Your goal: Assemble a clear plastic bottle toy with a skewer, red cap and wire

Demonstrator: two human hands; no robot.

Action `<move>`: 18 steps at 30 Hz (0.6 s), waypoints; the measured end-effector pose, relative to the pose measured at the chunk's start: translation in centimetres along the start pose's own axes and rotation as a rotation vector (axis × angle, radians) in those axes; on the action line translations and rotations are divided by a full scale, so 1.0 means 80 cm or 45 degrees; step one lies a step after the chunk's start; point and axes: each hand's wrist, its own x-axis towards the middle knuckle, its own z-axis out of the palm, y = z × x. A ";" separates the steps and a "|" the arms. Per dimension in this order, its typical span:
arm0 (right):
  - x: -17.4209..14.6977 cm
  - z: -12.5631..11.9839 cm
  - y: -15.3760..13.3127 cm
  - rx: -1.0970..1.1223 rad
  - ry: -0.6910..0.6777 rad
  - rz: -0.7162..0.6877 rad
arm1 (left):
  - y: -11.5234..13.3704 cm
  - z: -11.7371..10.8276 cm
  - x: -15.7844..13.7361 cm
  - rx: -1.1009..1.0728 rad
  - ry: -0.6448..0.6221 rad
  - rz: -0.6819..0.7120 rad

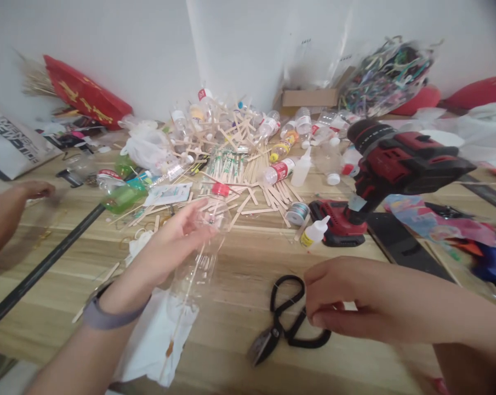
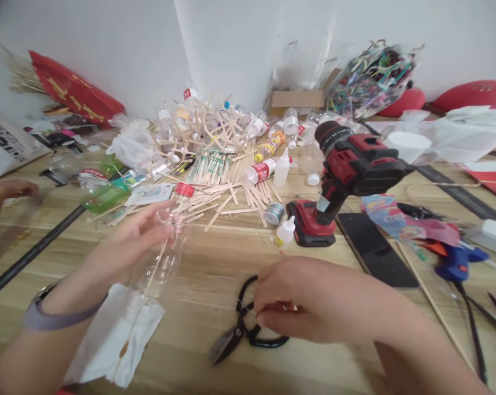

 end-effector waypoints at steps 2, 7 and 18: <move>-0.006 -0.001 0.004 -0.050 0.019 0.063 | 0.002 -0.006 0.006 -0.187 -0.021 -0.029; -0.026 -0.008 0.015 -0.095 0.153 0.208 | -0.010 -0.014 0.008 -0.558 -0.108 -0.120; -0.058 -0.003 0.066 -0.162 0.769 0.454 | -0.040 -0.020 0.006 -1.122 0.077 -0.240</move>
